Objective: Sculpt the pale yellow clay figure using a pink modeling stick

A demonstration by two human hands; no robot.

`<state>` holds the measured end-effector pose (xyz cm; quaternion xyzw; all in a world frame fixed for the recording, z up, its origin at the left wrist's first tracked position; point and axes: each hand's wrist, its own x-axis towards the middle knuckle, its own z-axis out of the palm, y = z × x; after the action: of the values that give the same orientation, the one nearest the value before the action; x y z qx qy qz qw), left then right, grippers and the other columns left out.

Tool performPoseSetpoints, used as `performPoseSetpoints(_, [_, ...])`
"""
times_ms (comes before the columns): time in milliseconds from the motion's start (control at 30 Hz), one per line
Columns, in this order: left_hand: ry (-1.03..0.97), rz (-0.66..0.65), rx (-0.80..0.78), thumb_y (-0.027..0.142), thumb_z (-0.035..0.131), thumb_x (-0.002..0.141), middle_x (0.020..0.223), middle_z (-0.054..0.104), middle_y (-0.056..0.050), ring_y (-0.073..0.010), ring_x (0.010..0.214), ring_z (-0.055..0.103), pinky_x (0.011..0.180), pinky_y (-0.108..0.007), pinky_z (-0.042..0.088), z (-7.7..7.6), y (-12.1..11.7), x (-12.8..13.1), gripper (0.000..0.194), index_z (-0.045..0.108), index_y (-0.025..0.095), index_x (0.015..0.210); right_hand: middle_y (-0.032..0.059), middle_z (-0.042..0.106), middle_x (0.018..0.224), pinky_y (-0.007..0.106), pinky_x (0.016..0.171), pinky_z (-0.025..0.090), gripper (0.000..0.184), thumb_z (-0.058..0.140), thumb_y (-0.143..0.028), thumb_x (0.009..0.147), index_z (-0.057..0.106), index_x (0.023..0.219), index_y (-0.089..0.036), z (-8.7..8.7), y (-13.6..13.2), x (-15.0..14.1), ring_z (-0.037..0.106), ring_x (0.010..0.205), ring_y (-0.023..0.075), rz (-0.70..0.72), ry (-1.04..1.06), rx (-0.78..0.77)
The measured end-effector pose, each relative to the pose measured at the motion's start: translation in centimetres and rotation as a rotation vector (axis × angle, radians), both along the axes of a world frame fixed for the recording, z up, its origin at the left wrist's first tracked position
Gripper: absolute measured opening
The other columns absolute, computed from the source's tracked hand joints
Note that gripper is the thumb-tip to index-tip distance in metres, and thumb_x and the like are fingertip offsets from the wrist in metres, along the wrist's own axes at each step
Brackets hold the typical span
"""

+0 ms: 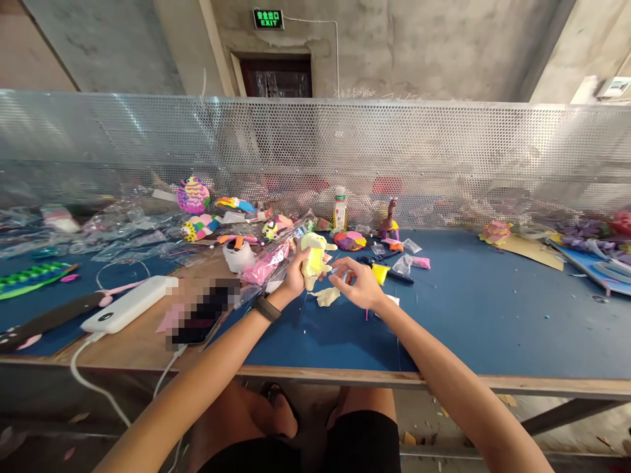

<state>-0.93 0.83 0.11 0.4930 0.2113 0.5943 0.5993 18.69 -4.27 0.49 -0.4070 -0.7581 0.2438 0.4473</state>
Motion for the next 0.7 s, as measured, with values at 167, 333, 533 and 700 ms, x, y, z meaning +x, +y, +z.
performPoseSetpoints(167, [-0.01,-0.018,0.054,0.048,0.077,0.085,0.094,0.072,-0.003,-0.0181,0.07,0.071,0.056,-0.025,0.055,0.3,-0.7,0.7,0.049,0.06,0.022,0.123,0.0037,0.076,0.088,0.027,0.058,0.052,0.045,0.072,-0.055,0.094,0.073,0.123,-0.02,-0.3,-0.3,-1.4,0.062,0.056,0.0133,-0.077,0.002,0.109])
performPoseSetpoints(333, [0.004,-0.045,-0.028,0.051,0.075,0.087,0.088,0.069,-0.002,-0.017,0.063,0.066,0.052,-0.026,0.054,0.2,-1.0,1.1,0.044,0.06,0.024,0.117,0.0067,0.078,0.089,0.028,0.062,0.056,0.032,0.068,-0.05,0.1,0.076,0.109,-0.021,-0.5,-0.2,-1.5,0.068,0.065,0.017,-0.107,-0.068,0.254])
performPoseSetpoints(533, [-0.005,-0.032,-0.137,0.052,0.074,0.086,0.084,0.069,-0.002,-0.0173,0.066,0.067,0.056,-0.025,0.054,-0.1,-0.2,1.2,0.04,0.064,0.02,0.109,0.0069,0.075,0.092,0.028,0.063,0.055,0.027,0.06,-0.041,0.105,0.069,0.12,-0.02,-0.1,-0.4,-0.8,0.07,0.071,0.0176,-0.012,-0.109,0.303])
performPoseSetpoints(700, [0.133,-0.344,-0.27,0.057,0.065,0.091,0.069,0.07,-0.006,-0.0154,0.046,0.057,0.044,-0.026,0.044,-0.2,0.1,0.6,0.041,0.072,0.018,0.101,0.0011,0.074,0.077,0.028,0.064,0.054,0.037,0.069,-0.047,0.099,0.07,0.125,-0.022,0.3,0.0,0.4,0.067,0.064,0.0166,0.163,-0.196,0.155])
